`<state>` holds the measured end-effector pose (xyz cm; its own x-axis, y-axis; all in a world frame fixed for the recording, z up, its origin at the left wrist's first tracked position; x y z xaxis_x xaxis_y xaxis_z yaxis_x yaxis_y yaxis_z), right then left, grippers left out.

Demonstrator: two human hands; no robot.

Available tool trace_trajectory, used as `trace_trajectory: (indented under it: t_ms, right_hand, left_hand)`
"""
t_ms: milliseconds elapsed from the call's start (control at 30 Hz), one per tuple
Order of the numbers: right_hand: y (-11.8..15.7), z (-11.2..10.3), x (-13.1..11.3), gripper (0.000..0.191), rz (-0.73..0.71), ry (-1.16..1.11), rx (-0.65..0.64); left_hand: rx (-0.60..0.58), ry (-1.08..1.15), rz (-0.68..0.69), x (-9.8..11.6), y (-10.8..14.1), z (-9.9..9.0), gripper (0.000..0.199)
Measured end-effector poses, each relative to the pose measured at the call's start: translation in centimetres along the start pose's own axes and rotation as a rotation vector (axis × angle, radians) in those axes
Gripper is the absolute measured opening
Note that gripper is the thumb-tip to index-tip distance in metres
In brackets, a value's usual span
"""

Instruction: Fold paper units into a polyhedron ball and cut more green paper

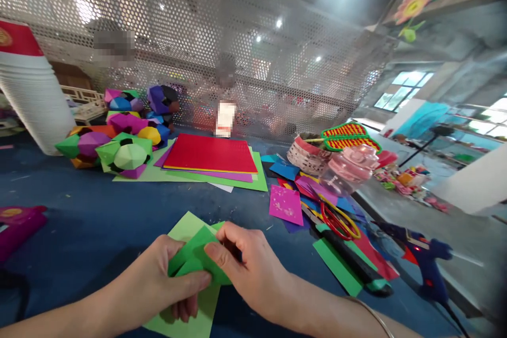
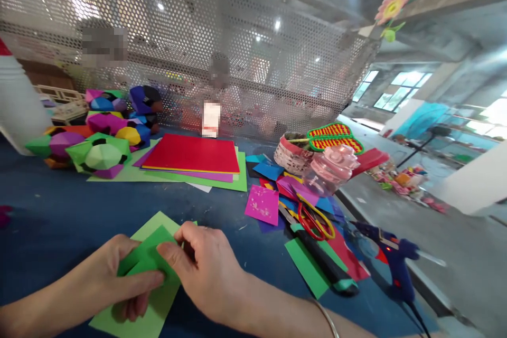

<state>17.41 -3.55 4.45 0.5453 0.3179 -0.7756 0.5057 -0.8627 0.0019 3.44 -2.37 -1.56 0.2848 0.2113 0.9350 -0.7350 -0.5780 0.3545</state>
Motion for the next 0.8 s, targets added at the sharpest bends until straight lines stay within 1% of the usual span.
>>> trace_trajectory:
  t_ms: [133,200,300,433,567,700,800]
  right_hand:
    - [0.2,0.4,-0.1,0.033,-0.104,0.089,0.066]
    - [0.4,0.1,0.1,0.032,-0.122,0.094,0.107]
    - [0.6,-0.3,0.5,0.033,-0.117,0.089,0.148]
    - [0.7,-0.4,1.0,0.035,-0.122,0.101,0.159]
    - [0.6,-0.6,1.9,0.036,-0.072,0.096,0.168]
    - [0.6,-0.8,2.5,0.038,-0.035,0.084,0.155]
    - [0.5,-1.3,2.8,0.039,-0.033,0.084,0.171]
  left_hand:
    - [-0.037,-0.019,0.012,0.4,0.2,0.3,0.040]
    - [-0.034,-0.018,0.013,0.3,0.2,0.2,0.044]
    - [-0.012,-0.031,0.016,0.0,0.3,-0.1,0.048]
    - [-0.010,-0.085,0.068,0.1,0.1,-0.5,0.053]
    - [-0.028,-0.105,0.028,-0.1,0.0,-0.9,0.058]
    - [0.011,-0.192,0.036,-0.1,0.2,-1.6,0.060]
    - [0.005,-0.163,0.030,-0.2,0.2,-1.9,0.062]
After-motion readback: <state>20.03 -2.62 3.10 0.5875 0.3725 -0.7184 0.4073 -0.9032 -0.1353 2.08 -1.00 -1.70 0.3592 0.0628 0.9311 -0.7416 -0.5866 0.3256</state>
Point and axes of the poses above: each hand's wrist, its own y-axis away from the middle knuckle, its own z-axis out of the palm, x = y × z, the point moved 6 cm from there along -y, towards the middle knuckle, and after that the axes turned 13 degrees about -x, right-handed, at the moved point
